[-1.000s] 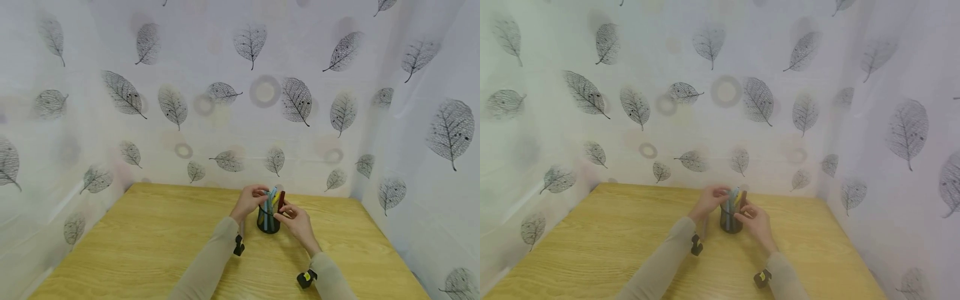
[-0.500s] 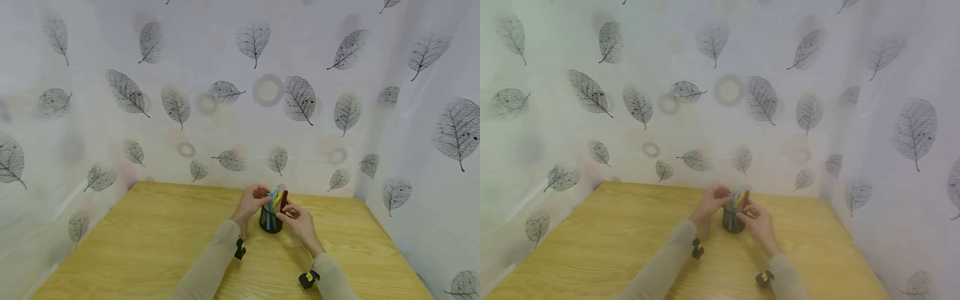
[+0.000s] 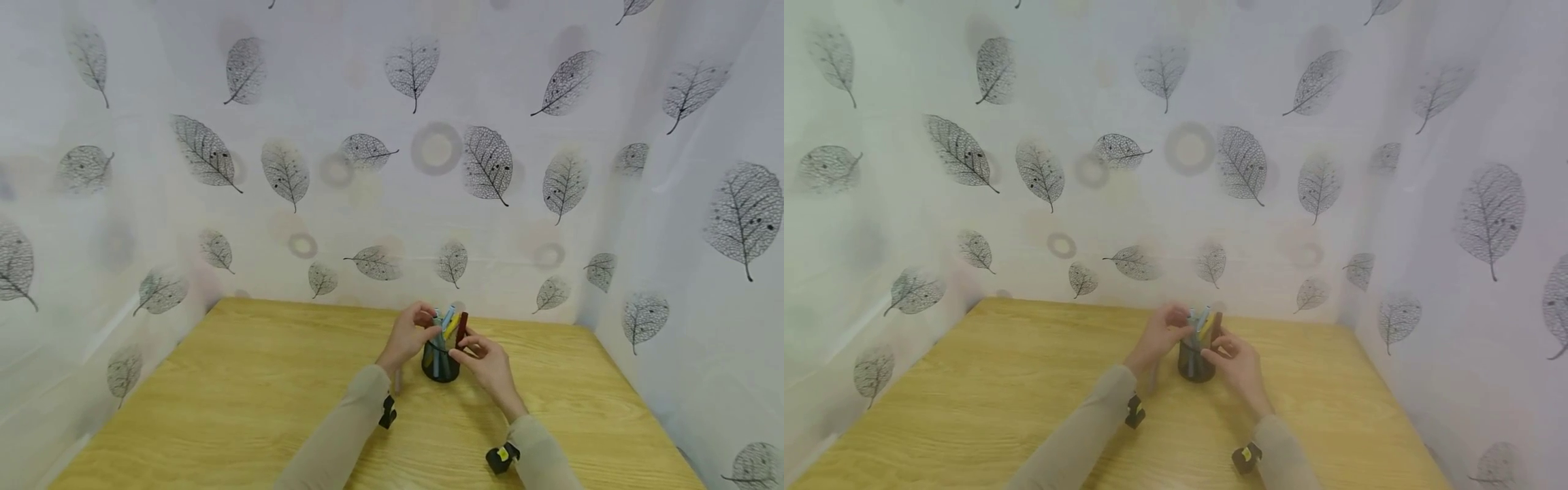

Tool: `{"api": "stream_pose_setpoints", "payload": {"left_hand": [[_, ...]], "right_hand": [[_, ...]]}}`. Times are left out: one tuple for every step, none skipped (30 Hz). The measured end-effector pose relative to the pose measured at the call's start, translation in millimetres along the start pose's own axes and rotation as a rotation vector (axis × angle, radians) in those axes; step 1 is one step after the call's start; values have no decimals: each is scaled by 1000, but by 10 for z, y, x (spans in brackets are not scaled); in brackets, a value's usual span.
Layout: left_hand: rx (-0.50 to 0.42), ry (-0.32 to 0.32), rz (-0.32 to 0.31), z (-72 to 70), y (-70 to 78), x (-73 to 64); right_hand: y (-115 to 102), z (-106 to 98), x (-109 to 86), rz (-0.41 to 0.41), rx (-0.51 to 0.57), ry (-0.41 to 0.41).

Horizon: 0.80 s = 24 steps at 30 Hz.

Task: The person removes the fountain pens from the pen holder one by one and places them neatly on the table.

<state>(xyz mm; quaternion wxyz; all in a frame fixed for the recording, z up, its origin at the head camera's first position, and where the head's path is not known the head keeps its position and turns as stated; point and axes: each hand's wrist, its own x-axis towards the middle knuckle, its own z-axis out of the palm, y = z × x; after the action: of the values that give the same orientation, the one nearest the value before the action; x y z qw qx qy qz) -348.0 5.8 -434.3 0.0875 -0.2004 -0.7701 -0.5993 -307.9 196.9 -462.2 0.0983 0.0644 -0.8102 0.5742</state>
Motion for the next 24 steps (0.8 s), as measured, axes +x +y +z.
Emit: {"api": "stream_pose_setpoints", "payload": {"left_hand": [[-8,5,0,2,-3,-3],[-11,11,-1,2,-8,-4],[-16,18,-2,1,-9,-3],[-25,26,-1,-2,-12,0],[-35,37,0,-8,-8,4],[-47,49,2,-14,-5,11],[-56,64,8,-20,-5,24],[-66,78,16,-27,-4,36],[-81,89,19,-36,6,47],[-95,98,27,-45,16,61],[-105,105,33,-53,30,73],[-113,109,37,-61,49,83],[-117,112,41,-69,73,87],[-122,114,41,-76,107,81],[-128,115,40,-86,150,72],[-129,119,43,-99,204,55],[-130,123,43,-112,258,38],[-131,127,42,-126,315,18],[-133,130,43,-140,369,-4],[-139,134,46,-153,418,-28],[-142,139,50,-166,459,-48],[-147,144,54,-175,490,-63],[-150,147,56,-178,502,-70],[-156,153,62,-183,514,-73]], "right_hand": [[-1,4,-5,5,-3,3],[-4,7,-8,8,0,5],[-9,8,-10,13,2,8],[-15,9,-11,18,2,11],[-21,9,-11,22,4,14],[-31,9,-11,25,1,17],[-38,9,-10,30,0,21],[-43,6,-7,25,2,18],[-48,6,-5,28,-1,19],[-55,3,1,26,-5,20],[-61,1,5,25,-3,20],[-65,-1,8,24,-5,19],[-65,-3,10,22,-2,18],[-63,-4,11,19,1,14],[-62,-4,9,22,0,16],[-58,-4,9,19,3,13],[-53,-4,9,18,5,11],[-48,-3,8,15,1,10],[-43,-2,6,16,1,8],[-39,-1,4,16,-1,6],[-36,-1,3,17,0,5],[-34,-1,0,19,-1,4],[-31,-1,-2,22,1,4],[-32,-3,-7,25,2,3]]}}
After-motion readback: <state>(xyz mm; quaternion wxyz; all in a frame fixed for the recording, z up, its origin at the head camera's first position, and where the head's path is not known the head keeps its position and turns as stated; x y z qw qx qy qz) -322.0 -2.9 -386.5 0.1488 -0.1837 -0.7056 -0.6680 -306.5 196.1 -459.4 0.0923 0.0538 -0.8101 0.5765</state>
